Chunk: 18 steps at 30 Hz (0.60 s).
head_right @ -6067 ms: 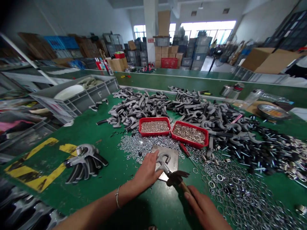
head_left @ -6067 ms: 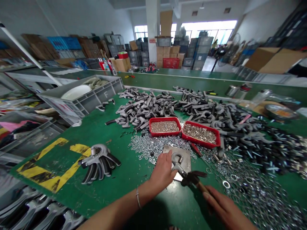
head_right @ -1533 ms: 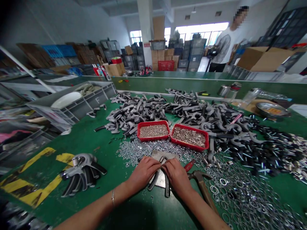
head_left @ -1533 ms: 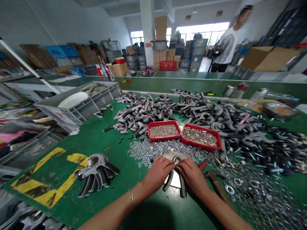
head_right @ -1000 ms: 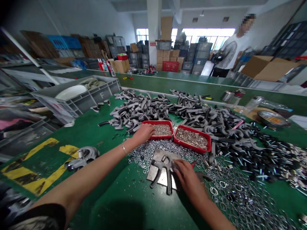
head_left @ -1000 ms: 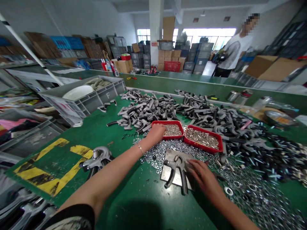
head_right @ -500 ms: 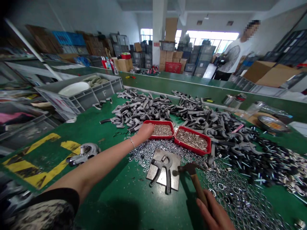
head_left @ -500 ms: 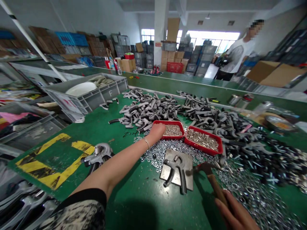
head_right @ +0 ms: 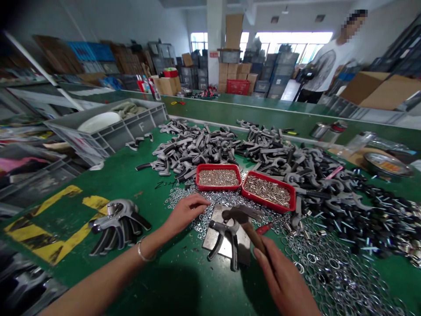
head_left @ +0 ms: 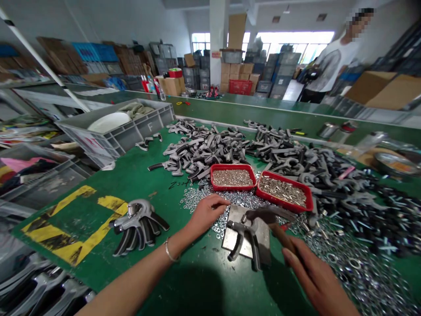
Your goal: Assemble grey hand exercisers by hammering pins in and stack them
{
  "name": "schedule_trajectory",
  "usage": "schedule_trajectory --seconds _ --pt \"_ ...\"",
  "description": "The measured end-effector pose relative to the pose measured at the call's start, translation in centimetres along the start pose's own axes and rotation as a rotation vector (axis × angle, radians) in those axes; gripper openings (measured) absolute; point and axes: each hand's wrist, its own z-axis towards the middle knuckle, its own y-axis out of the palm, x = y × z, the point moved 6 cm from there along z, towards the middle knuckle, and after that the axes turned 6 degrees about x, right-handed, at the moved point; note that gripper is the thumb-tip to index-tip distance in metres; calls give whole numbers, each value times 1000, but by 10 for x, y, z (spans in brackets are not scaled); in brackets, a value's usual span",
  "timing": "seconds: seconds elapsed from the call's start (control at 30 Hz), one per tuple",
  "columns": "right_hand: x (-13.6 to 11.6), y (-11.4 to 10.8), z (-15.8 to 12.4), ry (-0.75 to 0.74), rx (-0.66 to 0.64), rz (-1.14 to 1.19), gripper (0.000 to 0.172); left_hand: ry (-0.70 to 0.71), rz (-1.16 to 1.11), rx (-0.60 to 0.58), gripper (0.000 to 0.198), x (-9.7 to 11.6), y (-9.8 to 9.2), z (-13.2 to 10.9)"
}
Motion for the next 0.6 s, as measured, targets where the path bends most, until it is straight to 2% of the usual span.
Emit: schedule_trajectory --seconds 0.03,0.1,0.2,0.27,0.37,0.47,0.6 --pt "3 0 -1 25 11 -20 39 20 7 -15 20 1 -1 -5" --pt "7 7 -3 56 -65 -54 40 60 12 -70 21 5 5 -8" --pt "13 13 -4 97 -169 61 40 46 3 -171 19 10 24 -4" --pt "19 10 -7 142 -110 187 42 -49 -45 -211 16 7 40 1" --pt "33 11 -22 265 65 353 46 -169 -117 -283 12 -2 63 7" --pt "51 31 -42 454 171 596 49 -63 5 -316 10 -2 75 14" --pt "67 62 -54 656 156 892 54 133 283 -329 15 5 83 20"
